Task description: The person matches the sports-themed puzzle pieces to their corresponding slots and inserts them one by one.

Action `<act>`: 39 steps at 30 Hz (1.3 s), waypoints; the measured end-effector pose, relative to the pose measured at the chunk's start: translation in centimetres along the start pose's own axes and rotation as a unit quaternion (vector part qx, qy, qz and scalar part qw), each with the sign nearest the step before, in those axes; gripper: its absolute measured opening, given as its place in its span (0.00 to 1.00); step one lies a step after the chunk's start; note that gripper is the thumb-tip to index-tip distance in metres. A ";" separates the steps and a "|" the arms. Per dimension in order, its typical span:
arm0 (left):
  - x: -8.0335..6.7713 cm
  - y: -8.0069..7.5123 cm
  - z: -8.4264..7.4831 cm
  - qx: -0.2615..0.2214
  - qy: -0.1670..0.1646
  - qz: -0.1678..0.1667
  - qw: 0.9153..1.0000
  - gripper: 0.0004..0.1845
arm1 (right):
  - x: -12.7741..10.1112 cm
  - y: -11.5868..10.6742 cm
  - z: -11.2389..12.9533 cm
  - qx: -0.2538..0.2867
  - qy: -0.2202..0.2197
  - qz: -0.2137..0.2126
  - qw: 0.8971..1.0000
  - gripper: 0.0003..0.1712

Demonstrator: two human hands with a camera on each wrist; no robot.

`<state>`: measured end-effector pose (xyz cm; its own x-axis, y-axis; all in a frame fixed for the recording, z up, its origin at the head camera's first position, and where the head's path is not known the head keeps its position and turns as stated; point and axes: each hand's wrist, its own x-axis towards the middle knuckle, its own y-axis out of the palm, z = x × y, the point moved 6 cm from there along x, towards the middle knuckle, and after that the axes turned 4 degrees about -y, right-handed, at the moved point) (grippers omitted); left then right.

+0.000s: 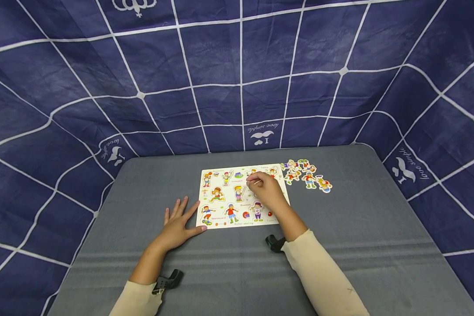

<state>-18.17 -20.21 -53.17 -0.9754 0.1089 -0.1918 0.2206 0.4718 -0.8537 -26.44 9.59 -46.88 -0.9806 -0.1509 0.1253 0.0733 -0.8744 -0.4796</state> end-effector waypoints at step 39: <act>0.0 0.0 0.0 0.000 0.005 -0.003 1.000 0.52 | -0.7 -6.0 -3.8 -0.023 0.001 -0.097 0.995 0.10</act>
<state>-18.17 -20.25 -53.18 -0.9767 0.1147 -0.1817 0.2145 0.4722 -0.8550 -26.84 16.70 -47.42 -0.9757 0.0203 0.2180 -0.1265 -0.8649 -0.4857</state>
